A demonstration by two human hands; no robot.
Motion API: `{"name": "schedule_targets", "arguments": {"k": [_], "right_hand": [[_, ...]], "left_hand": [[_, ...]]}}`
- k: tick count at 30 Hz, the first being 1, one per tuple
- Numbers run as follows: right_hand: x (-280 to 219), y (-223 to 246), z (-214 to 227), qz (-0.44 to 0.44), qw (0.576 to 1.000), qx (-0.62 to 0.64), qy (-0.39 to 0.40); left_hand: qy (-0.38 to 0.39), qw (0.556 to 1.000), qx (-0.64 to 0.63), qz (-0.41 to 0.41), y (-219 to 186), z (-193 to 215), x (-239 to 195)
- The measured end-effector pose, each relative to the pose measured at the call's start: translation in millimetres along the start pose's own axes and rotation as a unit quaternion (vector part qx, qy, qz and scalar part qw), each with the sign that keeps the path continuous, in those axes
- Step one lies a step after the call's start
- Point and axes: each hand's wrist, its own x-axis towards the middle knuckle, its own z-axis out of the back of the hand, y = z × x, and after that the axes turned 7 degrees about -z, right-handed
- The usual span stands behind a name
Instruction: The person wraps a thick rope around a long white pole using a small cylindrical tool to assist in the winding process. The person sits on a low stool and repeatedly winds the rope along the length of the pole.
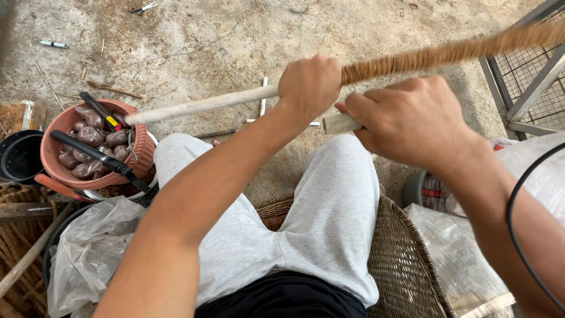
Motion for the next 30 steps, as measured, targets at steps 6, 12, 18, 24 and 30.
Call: {"name": "schedule_targets", "arguments": {"k": [6, 12, 18, 24, 30], "right_hand": [[23, -25, -9, -0.017, 0.992, 0.032, 0.117], [27, -43, -48, 0.045, 0.968, 0.242, 0.048], [9, -18, -113, -0.059, 0.874, 0.458, 0.154], [-22, 76, -181, -0.223, 0.596, 0.754, 0.164], [3, 153, -229, -0.329, 0.471, 0.816, 0.064]], "left_hand": [[0.079, 0.988, 0.053, -0.119, 3, -15, -49], [0.101, 0.952, 0.069, -0.282, 16, 5, -87], [0.102, 0.912, 0.108, -0.384, 38, 17, -110], [-0.021, 0.908, -0.028, -0.417, 79, 14, -119], [-0.084, 0.92, -0.06, -0.378, 135, -9, -126]]}}
